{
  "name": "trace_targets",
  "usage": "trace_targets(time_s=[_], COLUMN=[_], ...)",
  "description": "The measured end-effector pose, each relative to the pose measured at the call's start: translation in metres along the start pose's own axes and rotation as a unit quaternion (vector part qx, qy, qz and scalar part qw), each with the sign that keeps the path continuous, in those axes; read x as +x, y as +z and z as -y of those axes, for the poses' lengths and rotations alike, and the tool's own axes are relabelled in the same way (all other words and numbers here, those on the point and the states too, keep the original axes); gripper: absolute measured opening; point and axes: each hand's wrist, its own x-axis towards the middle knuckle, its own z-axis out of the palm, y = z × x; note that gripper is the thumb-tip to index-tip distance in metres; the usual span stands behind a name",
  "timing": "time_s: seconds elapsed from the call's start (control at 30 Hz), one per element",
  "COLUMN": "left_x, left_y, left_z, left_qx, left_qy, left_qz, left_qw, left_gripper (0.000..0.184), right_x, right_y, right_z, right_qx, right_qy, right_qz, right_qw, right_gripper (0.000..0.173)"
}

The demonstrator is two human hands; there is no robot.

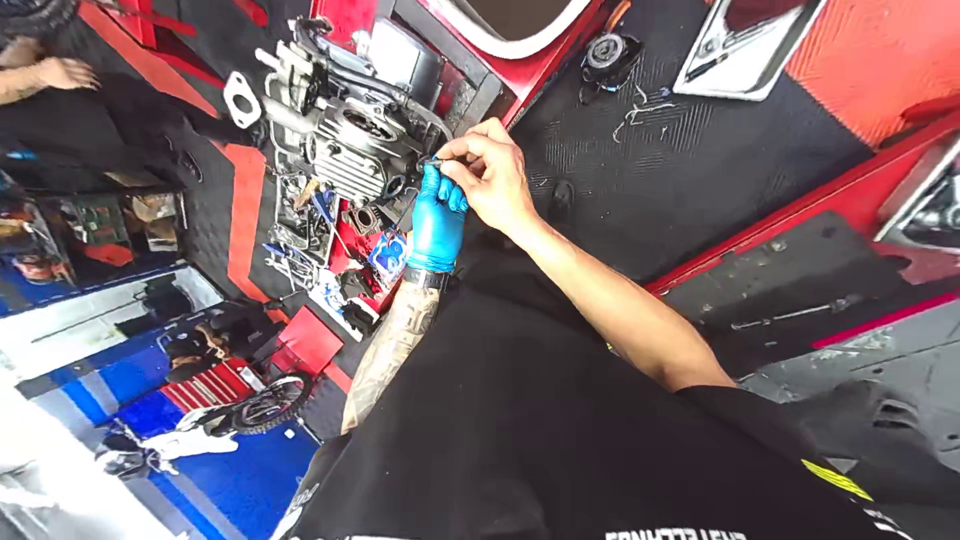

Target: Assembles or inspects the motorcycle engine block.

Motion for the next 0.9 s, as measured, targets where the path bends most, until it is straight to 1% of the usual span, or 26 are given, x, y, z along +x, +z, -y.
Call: trace_targets(time_s=[0.2, 0.27, 0.37, 0.43, 0.7, 0.9], left_x=[0.005, 0.006, 0.007, 0.007, 0.008, 0.012], left_y=[-0.022, -0.028, -0.033, -0.035, -0.038, -0.037], left_z=[0.004, 0.005, 0.005, 0.005, 0.005, 0.009], left_qx=[-0.047, -0.057, -0.054, -0.044, -0.044, -0.075], left_qy=[0.015, 0.027, 0.041, 0.043, 0.047, 0.048], left_qz=[0.044, 0.073, 0.092, 0.093, 0.085, 0.094], left_qw=[0.998, 0.995, 0.993, 0.994, 0.994, 0.992], left_gripper=[0.030, 0.027, 0.027, 0.025, 0.030, 0.032], right_x=[-0.005, -0.006, -0.008, -0.009, -0.008, -0.004], right_y=[0.018, 0.026, 0.035, 0.040, 0.050, 0.049], right_z=[0.004, 0.004, 0.003, 0.003, 0.004, -0.001], right_qx=[-0.059, -0.070, -0.081, -0.098, -0.214, -0.141], right_qy=[-0.010, -0.014, -0.029, -0.036, -0.081, -0.078], right_qz=[0.006, -0.009, -0.040, -0.053, -0.097, -0.057], right_qw=[0.998, 0.997, 0.996, 0.993, 0.969, 0.985], right_gripper=[0.012, 0.012, 0.011, 0.011, 0.009, 0.009])
